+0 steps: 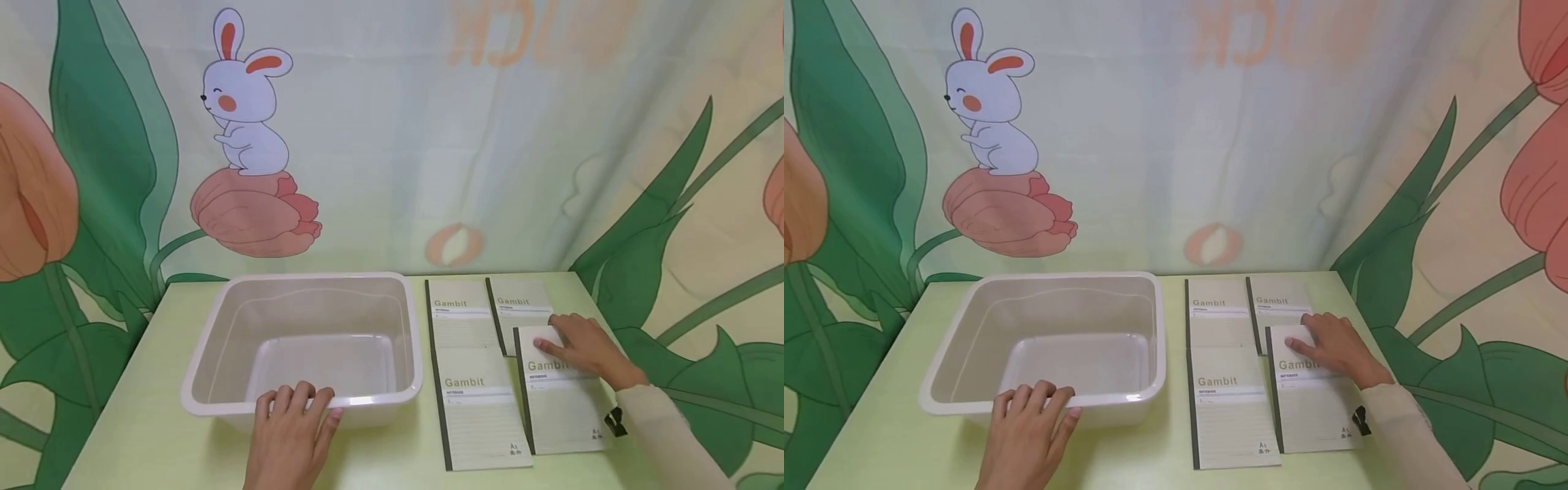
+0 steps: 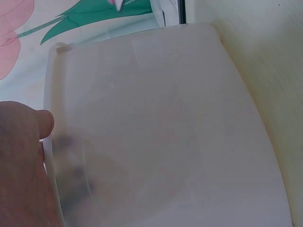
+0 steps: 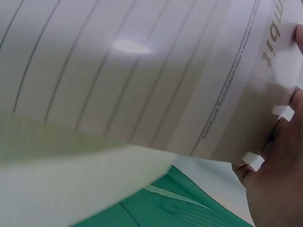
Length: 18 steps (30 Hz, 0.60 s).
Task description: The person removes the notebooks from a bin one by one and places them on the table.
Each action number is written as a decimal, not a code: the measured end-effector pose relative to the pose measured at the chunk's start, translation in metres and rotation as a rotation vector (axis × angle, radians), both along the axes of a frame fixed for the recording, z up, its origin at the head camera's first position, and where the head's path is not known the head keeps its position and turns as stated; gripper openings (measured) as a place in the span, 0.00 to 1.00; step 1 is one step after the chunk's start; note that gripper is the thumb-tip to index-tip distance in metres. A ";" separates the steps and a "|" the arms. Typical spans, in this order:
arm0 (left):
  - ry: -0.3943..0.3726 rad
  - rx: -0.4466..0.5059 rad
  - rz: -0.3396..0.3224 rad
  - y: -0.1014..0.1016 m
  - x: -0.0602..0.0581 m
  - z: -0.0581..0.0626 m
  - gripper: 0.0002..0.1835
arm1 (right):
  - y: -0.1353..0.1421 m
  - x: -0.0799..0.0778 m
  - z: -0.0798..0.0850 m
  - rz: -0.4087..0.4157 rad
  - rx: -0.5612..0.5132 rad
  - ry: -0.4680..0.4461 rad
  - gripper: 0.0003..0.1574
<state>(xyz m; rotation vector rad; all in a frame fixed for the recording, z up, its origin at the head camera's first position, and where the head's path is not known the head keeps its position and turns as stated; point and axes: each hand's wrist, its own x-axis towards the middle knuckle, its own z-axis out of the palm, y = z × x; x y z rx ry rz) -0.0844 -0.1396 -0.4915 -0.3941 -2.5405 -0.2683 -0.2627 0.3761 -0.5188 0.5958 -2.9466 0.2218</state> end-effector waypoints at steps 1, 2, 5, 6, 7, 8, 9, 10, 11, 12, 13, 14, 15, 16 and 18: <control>0.001 0.001 0.000 0.000 0.000 0.000 0.23 | 0.000 -0.001 -0.006 -0.003 0.008 -0.015 0.24; 0.002 0.002 0.000 0.000 0.000 0.000 0.23 | 0.000 -0.001 -0.011 -0.004 0.011 -0.024 0.24; 0.003 0.007 -0.002 0.001 0.000 0.000 0.23 | 0.000 -0.002 -0.023 -0.006 0.018 -0.047 0.25; 0.004 0.008 -0.002 0.001 0.000 0.000 0.23 | 0.000 -0.001 -0.026 -0.007 0.017 -0.055 0.25; 0.005 0.009 -0.004 0.001 0.000 0.000 0.23 | 0.000 -0.001 -0.029 -0.010 0.018 -0.063 0.25; 0.005 0.010 -0.004 0.001 0.000 0.000 0.23 | 0.000 0.000 -0.031 -0.013 0.016 -0.070 0.25; 0.005 0.010 -0.005 0.002 0.000 0.000 0.23 | 0.000 0.000 -0.033 -0.017 0.018 -0.075 0.26; 0.005 0.010 -0.005 0.002 0.001 0.000 0.23 | 0.000 0.001 -0.035 -0.023 0.023 -0.079 0.27; 0.004 0.009 -0.004 0.002 0.001 0.000 0.23 | 0.000 0.001 -0.037 -0.026 0.028 -0.079 0.28; 0.003 0.009 -0.004 0.002 0.001 0.000 0.23 | 0.000 0.001 -0.039 -0.031 0.034 -0.077 0.30; 0.001 0.008 -0.003 0.002 0.001 0.001 0.22 | -0.001 0.002 -0.040 -0.034 0.041 -0.077 0.33; -0.002 0.007 -0.002 0.002 0.001 0.001 0.22 | -0.001 0.002 -0.042 -0.036 0.049 -0.077 0.35; -0.003 0.006 -0.001 0.002 0.001 0.001 0.22 | -0.001 0.003 -0.043 -0.037 0.054 -0.075 0.37; -0.005 0.007 -0.001 0.001 0.001 0.001 0.22 | -0.001 0.003 -0.045 -0.041 0.060 -0.074 0.39; -0.008 0.005 0.000 0.001 0.001 0.000 0.22 | -0.002 0.004 -0.047 -0.045 0.062 -0.068 0.41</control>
